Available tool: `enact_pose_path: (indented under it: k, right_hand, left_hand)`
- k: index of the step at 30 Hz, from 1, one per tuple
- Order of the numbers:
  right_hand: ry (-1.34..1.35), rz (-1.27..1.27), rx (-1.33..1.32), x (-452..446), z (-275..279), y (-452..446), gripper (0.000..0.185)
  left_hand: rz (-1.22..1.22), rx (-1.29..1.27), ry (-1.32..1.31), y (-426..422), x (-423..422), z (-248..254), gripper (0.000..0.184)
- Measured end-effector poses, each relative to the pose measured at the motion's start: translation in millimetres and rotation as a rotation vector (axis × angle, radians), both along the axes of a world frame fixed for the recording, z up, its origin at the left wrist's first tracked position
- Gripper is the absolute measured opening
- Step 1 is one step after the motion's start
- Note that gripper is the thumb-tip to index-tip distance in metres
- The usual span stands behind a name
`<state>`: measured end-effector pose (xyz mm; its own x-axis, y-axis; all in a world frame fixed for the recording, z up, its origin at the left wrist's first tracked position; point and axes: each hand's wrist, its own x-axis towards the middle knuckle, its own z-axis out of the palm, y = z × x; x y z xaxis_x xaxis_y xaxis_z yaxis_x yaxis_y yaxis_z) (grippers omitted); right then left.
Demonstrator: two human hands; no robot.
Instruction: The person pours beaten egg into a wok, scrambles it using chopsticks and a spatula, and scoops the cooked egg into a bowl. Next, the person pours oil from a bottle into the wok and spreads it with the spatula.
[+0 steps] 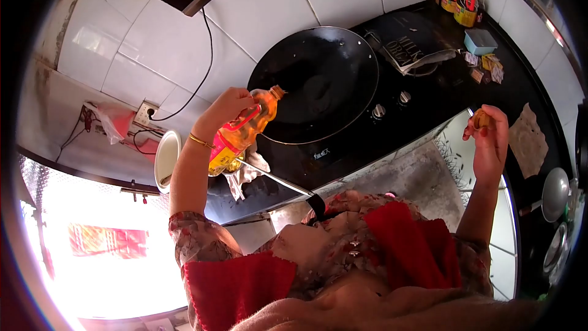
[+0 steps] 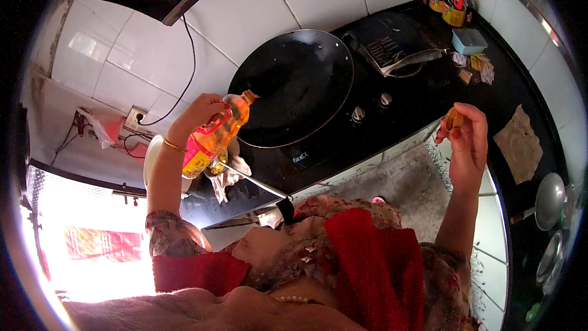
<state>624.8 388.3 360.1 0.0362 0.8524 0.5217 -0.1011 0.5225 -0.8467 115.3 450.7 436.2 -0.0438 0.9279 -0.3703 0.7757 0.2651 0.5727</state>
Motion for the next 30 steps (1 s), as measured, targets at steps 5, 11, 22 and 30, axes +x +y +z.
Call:
enact_pose_path:
  k: [5, 11, 22, 30]
  right_hand:
    - [0.005, 0.041, -0.004, -11.8, 5.3, 0.2, 0.032]
    - [-0.003, 0.095, -0.013, -20.1, 7.9, -1.3, 0.032]
    - [-0.032, 0.324, -0.024, -56.6, 20.8, 6.0, 0.029]
    - [-0.051, 0.528, -0.085, -126.6, 37.5, 28.5, 0.034]
  left_hand:
    - [-0.007, 0.001, 0.007, -2.7, 1.3, 4.5, 0.019]
    - [-0.007, -0.007, 0.017, -4.8, 2.8, 6.2, 0.020]
    - [0.064, 0.118, -0.170, -13.4, -1.4, 2.5, 0.015]
    - [0.156, 0.320, -0.511, -46.5, 10.3, 11.6, 0.017]
